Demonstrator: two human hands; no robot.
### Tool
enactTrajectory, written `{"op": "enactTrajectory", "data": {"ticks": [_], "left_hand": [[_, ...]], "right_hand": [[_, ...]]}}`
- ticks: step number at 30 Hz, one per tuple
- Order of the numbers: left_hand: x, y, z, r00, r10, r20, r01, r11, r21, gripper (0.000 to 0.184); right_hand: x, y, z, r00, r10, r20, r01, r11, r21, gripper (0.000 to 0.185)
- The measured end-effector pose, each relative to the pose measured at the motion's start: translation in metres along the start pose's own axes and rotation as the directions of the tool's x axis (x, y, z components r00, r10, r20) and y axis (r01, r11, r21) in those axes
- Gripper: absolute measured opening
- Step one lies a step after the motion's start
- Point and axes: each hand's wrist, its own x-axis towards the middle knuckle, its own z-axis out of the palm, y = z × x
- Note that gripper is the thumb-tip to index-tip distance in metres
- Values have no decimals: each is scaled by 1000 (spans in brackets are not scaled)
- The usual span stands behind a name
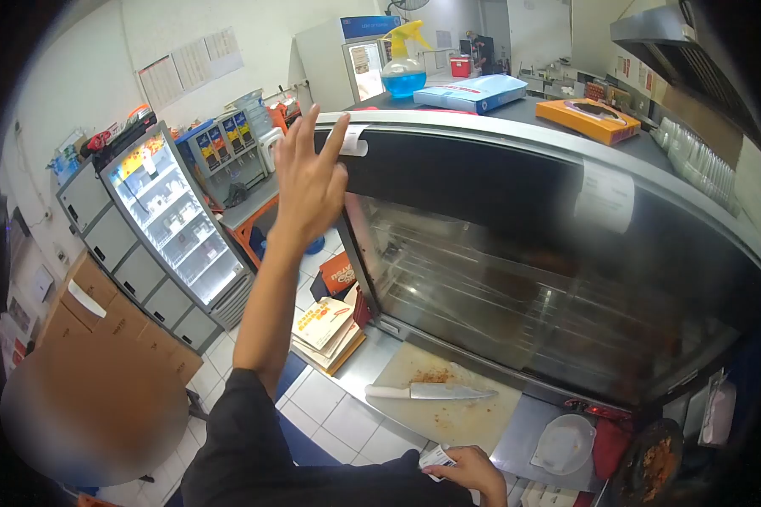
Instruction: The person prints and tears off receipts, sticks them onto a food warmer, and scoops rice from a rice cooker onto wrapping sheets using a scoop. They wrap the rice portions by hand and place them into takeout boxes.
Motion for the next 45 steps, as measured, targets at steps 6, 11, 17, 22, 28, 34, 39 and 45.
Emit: {"op": "enactTrajectory", "data": {"ticks": [6, 11, 17, 22, 28, 34, 39, 45], "left_hand": [[-195, 168, -32, 785, 250, 567, 428, 442, -788, 55], [-293, 234, -42, 359, 530, 768, 870, 108, -481, 39], [-330, 220, -44, 466, 321, 825, 844, 119, -523, 32], [-311, 208, -55, 428, 300, 852, 894, -6, -447, 47], [-284, 229, -49, 498, -151, 854, 849, -112, -516, 37], [-282, 237, -53, 427, -122, 896, 863, -242, -444, 34], [-271, 236, -51, 72, 75, 995, 860, -509, -24, 43], [-245, 236, -43, 203, 145, 968, 910, -393, -132, 44]], "right_hand": [[-1, 1, -6, 996, -37, -77, 39, 999, 25, 26], [-4, -11, -20, 991, 38, -127, -52, 992, -112, 25], [-7, 20, -30, 989, 105, -106, -87, 984, 156, 18], [-1, 15, -28, 970, 25, -243, 23, 981, 193, 14], [16, 36, -18, 985, -104, -135, 153, 887, 436, 16], [27, -7, 1, 844, 101, -527, 311, 707, 635, 10], [28, -10, -7, 753, 116, -647, 306, 809, 502, 10], [26, -16, -20, 728, 101, -678, 267, 869, 416, 15]]}}
